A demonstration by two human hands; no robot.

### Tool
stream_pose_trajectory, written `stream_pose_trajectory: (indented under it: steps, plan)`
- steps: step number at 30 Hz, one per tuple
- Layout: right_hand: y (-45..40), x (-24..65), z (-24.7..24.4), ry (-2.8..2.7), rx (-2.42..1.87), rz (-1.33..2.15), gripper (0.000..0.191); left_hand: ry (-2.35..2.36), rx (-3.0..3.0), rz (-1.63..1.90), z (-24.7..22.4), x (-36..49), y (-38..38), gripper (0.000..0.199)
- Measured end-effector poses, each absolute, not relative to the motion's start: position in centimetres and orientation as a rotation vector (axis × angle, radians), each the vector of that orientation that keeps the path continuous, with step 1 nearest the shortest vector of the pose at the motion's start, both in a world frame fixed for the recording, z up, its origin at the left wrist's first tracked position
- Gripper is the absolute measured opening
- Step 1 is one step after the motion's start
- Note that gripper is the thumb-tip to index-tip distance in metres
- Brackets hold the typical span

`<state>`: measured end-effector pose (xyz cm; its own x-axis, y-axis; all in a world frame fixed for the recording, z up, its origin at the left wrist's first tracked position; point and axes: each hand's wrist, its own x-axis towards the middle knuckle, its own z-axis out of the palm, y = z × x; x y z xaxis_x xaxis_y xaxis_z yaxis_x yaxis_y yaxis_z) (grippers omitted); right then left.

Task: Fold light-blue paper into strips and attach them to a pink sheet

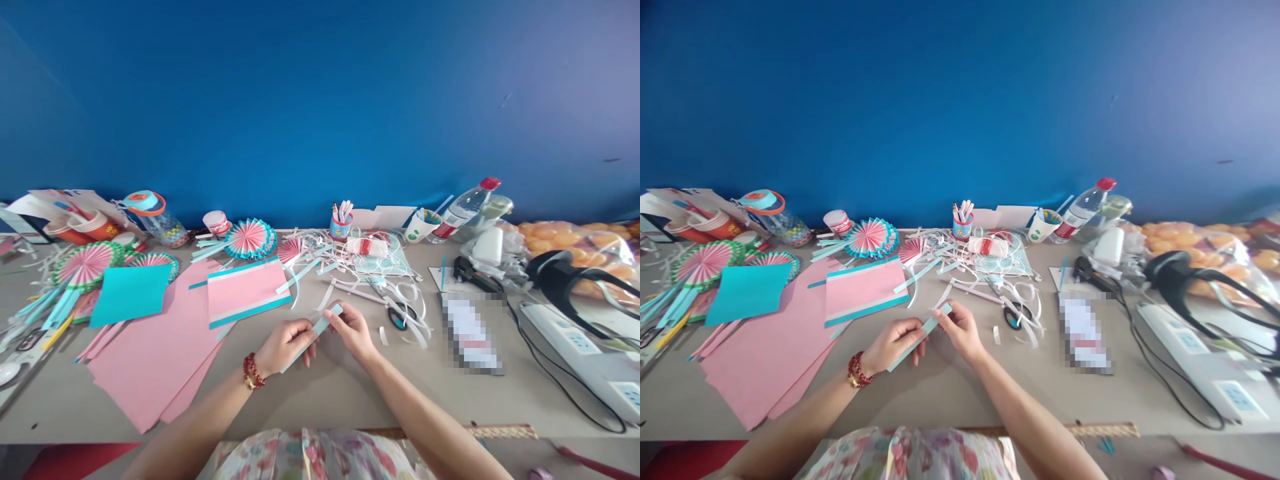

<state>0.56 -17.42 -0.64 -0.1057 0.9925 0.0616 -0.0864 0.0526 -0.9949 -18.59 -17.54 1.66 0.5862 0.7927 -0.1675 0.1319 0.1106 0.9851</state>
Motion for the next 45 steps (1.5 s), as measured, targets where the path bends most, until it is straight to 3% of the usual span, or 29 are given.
stream_pose_trajectory:
  steps: [4, 11, 21, 29, 36, 45]
  plan:
    - [-17.6, 0.4, -0.2, -1.403, -1.103, 1.159, 0.031, 0.859, 1.393, 0.622, 1.6, -18.3, -17.5, 0.034]
    - [-18.1, -0.3, -0.1, -1.400, -1.083, 1.282, 0.035, 0.839, 1.331, 0.591, 1.3, -18.0, -17.6, 0.042]
    - [-17.3, 0.8, 0.3, -1.486, -1.230, 0.890, 0.035, 0.894, 1.344, 0.498, 1.0, -18.8, -17.0, 0.038]
    - [-16.2, 2.0, -0.2, -1.253, -1.243, 0.969, 0.036, 0.944, 1.353, 0.501, 0.5, -19.2, -16.6, 0.040]
    - [-17.0, 0.6, -0.7, -1.319, -1.128, 1.321, 0.037, 0.933, 1.372, 0.516, 0.5, -18.9, -17.0, 0.041]
    - [-15.6, 2.1, -0.9, -1.138, -1.260, 1.103, 0.043, 0.956, 1.358, 0.541, 0.2, -19.3, -16.5, 0.041]
